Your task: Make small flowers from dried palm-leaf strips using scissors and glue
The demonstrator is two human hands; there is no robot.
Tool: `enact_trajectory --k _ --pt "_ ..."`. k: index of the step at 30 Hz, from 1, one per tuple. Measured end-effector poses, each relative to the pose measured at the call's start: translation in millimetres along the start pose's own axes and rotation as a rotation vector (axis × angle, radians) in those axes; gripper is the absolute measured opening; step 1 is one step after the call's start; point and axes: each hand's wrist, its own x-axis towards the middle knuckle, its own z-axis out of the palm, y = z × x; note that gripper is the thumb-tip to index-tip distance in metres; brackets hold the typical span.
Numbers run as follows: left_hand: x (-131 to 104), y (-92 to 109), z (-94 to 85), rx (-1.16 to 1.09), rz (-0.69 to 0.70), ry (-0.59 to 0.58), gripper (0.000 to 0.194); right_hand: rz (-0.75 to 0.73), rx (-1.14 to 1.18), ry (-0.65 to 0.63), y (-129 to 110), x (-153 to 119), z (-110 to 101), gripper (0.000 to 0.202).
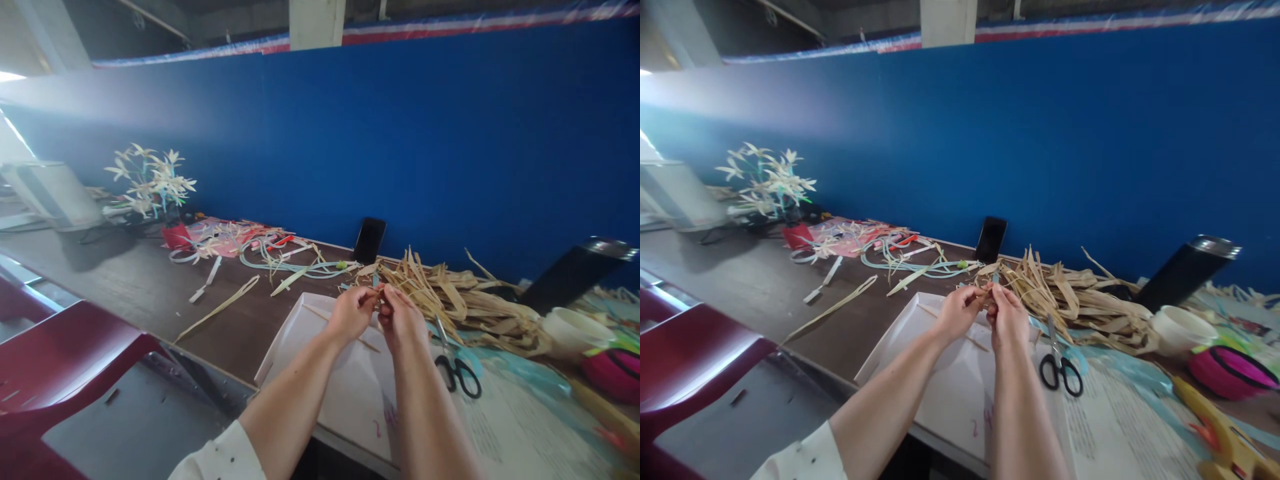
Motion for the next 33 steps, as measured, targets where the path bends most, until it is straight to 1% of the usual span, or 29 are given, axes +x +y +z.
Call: enact_trajectory --k 4,7,14,18,23,26,28,30,33 --pt "-1 1 -1.2 0.076 0.019 -0.032 0.022 -0.012 -0.028 0.021 0 2 -1 0.029" --pt "-1 0 -1.7 0.109 0.028 -0.056 0.019 -0.025 -0.036 0.052 -1 3 -3 0.026" --pt "-2 5 -1.9 0.084 0.049 -0.106 0.016 -0.061 -0.042 0.133 -5 1 -3 0.024" --pt "-2 5 -2.0 0.057 0.028 -0.12 0.017 -0.058 -0.023 0.117 -4 2 -4 0.026" --pt "1 4 -1.9 -0.006 -0.061 -0.075 0.018 0.007 -0.066 0.004 -5 -1 -3 0.034" --pt "2 5 -1.8 -0.056 -0.084 -0.033 0.02 0.034 -0.091 -0.047 -5 -3 -1 0.036" --pt "2 4 -1.4 -0.053 -0.069 0.001 0.019 0.021 -0.123 -0.071 -2 -2 0 0.037" --pt "2 2 -1.0 -0.003 -0.034 0.036 0.018 0.003 -0.163 -0.08 1 -1 0 0.038" --pt "2 -2 -1.0 0.093 0.034 0.055 0.018 -0.028 -0.211 -0.043 5 1 0 0.038"
